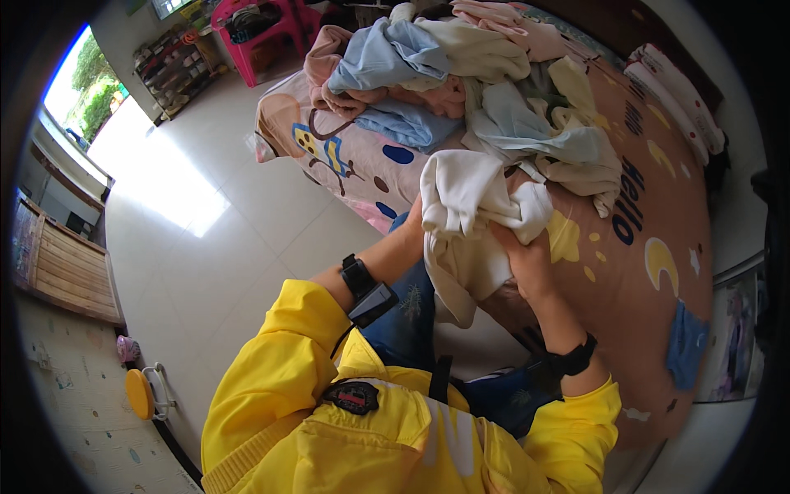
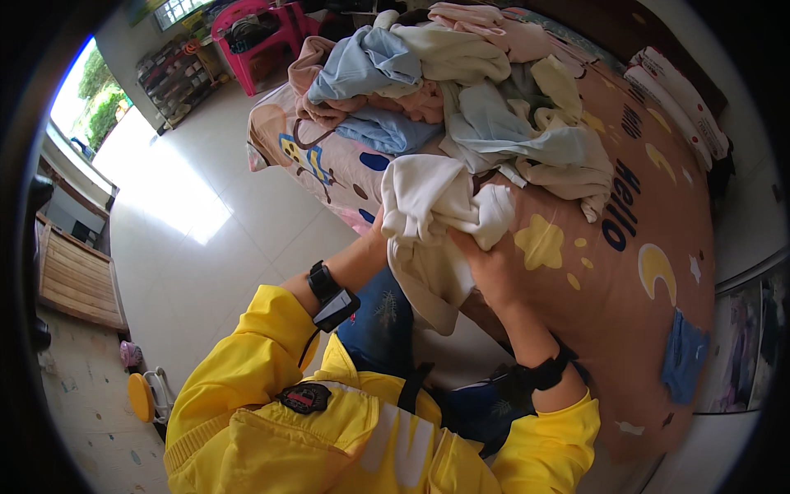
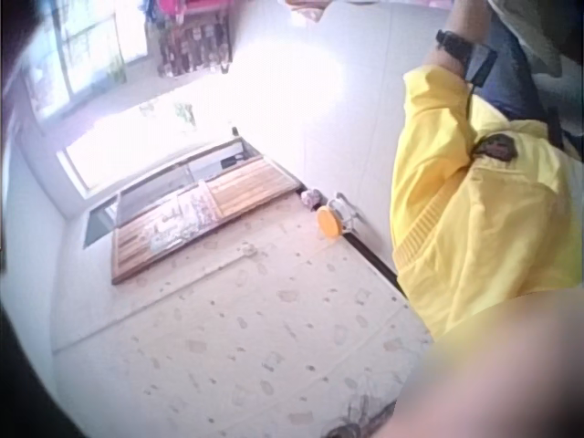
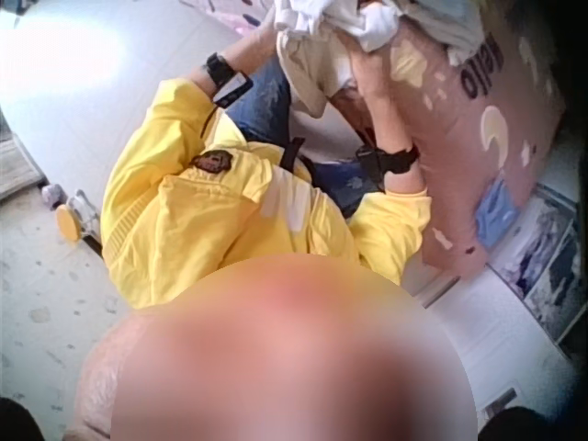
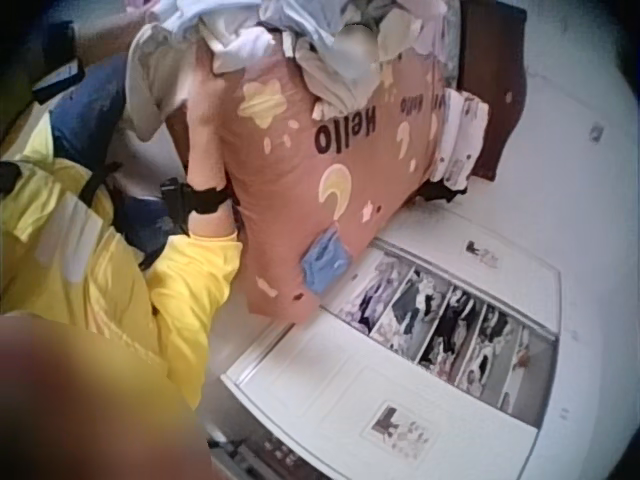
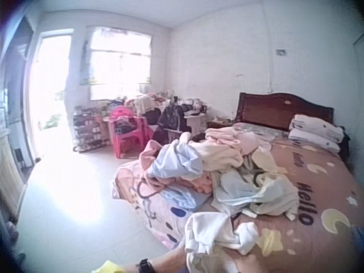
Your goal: The person folds a denim jacket and several other garments on a bed. They smooth and align each item, fold sleeves and edges, then place the folded pieces into a neat stack on the bed.
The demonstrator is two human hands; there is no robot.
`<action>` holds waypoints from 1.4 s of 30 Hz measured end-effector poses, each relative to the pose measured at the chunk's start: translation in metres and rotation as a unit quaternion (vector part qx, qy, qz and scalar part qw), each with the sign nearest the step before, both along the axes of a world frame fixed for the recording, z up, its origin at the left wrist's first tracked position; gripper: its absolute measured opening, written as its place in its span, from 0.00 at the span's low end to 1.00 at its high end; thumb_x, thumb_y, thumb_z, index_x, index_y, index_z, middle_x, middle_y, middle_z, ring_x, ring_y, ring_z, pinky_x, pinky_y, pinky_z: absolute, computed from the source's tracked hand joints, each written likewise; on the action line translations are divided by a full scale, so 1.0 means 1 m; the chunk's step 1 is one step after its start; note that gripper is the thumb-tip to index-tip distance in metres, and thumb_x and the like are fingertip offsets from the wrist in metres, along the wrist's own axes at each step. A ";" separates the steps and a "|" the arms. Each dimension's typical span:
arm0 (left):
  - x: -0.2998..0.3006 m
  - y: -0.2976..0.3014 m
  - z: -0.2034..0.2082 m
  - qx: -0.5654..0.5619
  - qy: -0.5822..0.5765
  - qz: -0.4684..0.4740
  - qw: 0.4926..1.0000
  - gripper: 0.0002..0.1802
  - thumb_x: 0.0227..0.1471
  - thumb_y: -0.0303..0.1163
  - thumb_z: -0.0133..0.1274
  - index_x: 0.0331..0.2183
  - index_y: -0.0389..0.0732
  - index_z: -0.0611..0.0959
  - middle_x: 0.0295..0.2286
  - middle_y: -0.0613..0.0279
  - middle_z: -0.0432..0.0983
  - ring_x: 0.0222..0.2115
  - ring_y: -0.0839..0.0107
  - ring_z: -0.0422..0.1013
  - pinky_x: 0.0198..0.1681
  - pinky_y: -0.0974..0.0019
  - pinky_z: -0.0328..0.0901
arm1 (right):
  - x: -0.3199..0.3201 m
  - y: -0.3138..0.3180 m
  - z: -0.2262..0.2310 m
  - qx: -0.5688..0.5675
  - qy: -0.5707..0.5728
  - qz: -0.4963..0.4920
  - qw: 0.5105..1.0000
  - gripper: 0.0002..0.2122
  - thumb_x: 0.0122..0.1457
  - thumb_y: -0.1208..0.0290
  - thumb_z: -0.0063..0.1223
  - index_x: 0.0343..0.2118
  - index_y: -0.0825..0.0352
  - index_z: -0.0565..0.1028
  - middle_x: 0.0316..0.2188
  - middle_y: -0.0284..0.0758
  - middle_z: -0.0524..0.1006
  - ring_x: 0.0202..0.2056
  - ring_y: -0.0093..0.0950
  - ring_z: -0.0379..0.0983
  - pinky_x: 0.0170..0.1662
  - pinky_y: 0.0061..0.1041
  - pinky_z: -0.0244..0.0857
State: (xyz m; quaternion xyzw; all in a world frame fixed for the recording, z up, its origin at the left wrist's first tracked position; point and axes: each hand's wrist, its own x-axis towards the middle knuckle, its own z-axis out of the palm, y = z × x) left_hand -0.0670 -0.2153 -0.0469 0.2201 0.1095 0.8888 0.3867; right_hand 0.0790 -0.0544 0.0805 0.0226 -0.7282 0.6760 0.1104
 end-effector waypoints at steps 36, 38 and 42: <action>0.089 0.065 0.160 -0.190 0.305 -0.007 0.933 0.24 0.55 0.28 0.60 0.53 0.38 0.75 0.44 0.64 0.77 0.46 0.76 0.71 0.50 0.69 0.66 | 0.184 0.127 0.221 0.402 -0.207 -0.054 0.890 0.32 0.49 0.74 0.61 0.60 0.66 0.65 0.48 0.37 0.74 0.50 0.26 0.69 0.47 0.22 0.63; 0.096 0.061 0.166 -0.196 0.352 -0.028 0.915 0.24 0.55 0.28 0.60 0.53 0.38 0.74 0.45 0.64 0.76 0.46 0.76 0.70 0.51 0.69 0.65 | 0.160 0.099 0.164 0.395 -0.113 -0.059 0.910 0.35 0.50 0.68 0.66 0.61 0.66 0.63 0.52 0.37 0.73 0.54 0.29 0.66 0.50 0.23 0.62; 0.098 0.051 0.171 -0.183 0.440 0.009 0.879 0.25 0.54 0.29 0.61 0.53 0.37 0.74 0.46 0.64 0.76 0.47 0.78 0.69 0.53 0.69 0.63 | 0.109 0.058 0.059 0.020 -0.055 0.010 0.998 0.27 0.56 0.69 0.65 0.57 0.68 0.68 0.50 0.33 0.73 0.51 0.24 0.69 0.53 0.24 0.63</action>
